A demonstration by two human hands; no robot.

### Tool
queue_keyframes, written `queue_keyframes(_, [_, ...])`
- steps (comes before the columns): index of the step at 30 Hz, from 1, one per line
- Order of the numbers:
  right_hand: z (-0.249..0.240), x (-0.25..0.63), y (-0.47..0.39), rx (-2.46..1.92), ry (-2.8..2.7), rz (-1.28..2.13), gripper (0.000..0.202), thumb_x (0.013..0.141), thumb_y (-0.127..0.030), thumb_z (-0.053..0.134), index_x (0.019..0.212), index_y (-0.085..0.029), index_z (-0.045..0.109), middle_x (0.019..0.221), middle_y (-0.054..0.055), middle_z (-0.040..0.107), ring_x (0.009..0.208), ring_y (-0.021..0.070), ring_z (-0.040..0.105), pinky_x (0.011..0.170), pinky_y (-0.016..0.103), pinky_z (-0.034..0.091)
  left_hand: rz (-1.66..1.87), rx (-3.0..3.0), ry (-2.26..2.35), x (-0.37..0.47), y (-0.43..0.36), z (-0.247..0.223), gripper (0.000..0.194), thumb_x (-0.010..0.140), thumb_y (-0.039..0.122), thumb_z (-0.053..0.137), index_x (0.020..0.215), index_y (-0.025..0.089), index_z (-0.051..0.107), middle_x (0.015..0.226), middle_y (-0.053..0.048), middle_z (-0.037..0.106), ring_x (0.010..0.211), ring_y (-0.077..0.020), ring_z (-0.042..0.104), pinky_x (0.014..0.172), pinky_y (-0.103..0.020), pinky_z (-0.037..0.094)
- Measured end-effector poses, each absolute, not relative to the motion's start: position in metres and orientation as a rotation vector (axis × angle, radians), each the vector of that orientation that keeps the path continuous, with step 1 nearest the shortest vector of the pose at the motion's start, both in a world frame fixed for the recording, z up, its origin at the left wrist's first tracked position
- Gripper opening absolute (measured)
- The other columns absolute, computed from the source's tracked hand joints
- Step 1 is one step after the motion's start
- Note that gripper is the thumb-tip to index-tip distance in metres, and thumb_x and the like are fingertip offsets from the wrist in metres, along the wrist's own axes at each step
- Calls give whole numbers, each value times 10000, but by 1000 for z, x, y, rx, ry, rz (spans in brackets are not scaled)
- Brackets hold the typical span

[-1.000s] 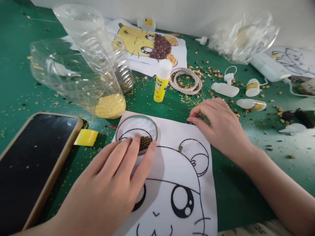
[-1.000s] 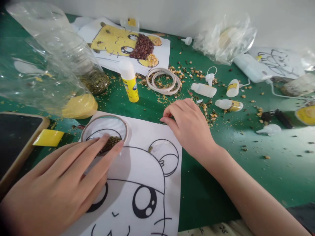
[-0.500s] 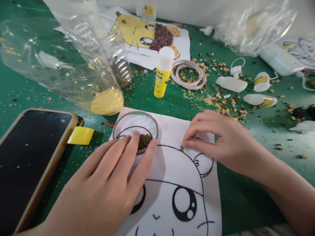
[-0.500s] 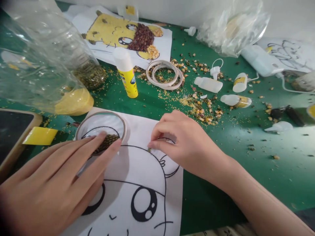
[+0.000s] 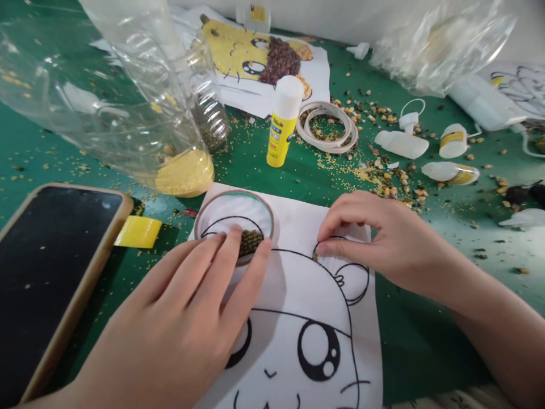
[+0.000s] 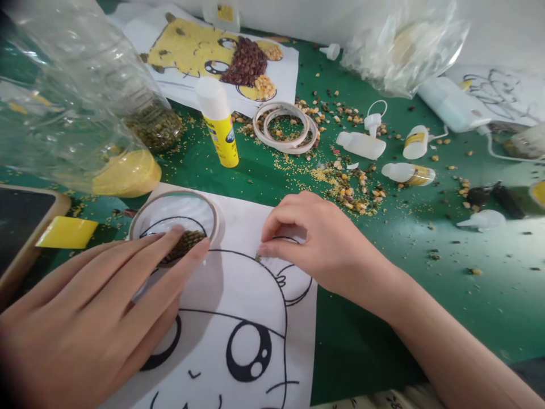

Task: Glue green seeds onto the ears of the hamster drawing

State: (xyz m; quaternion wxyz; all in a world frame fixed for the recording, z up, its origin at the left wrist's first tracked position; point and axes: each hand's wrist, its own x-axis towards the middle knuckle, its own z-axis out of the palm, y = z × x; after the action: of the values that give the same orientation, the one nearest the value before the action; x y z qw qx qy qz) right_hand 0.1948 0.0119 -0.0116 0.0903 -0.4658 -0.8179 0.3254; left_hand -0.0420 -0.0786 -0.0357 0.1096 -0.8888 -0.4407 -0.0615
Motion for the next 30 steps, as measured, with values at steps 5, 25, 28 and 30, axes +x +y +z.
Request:
queue_keyframes(5, [-9,197,16,-1399,-2371,1076,115,772,-329,622,756,-224,666,801,13,648,753,154,570,620,262,414,-168,-2613,-1279,-43,-79,-36,510,847,218,413,1350,139,390,1237,-159,529,1079,-311,522,915,-471,426])
queue_keyframes(25, [-13,192,12,-1405,-2333,1055,83,766,-268,608,723,-229,667,785,15,627,774,161,558,636,272,417,-142,-2592,-1233,-42,-78,-35,517,845,221,404,1348,104,381,1218,-188,536,1060,-324,528,896,-479,424])
queue_keyframes(28, [-12,192,12,-1413,-2305,1083,72,758,-263,621,715,-228,666,789,14,629,767,159,559,629,269,416,-143,-2602,-1239,-43,-78,-34,508,854,227,398,1349,113,385,1219,-183,536,1059,-324,530,899,-477,417])
queue_keyframes(30, [-12,192,12,-1427,-2281,1103,67,760,-267,625,723,-226,662,787,10,630,744,151,559,618,264,412,-142,-2604,-1242,-43,-78,-35,504,860,229,397,1350,110,387,1223,-186,533,1059,-327,529,901,-479,411])
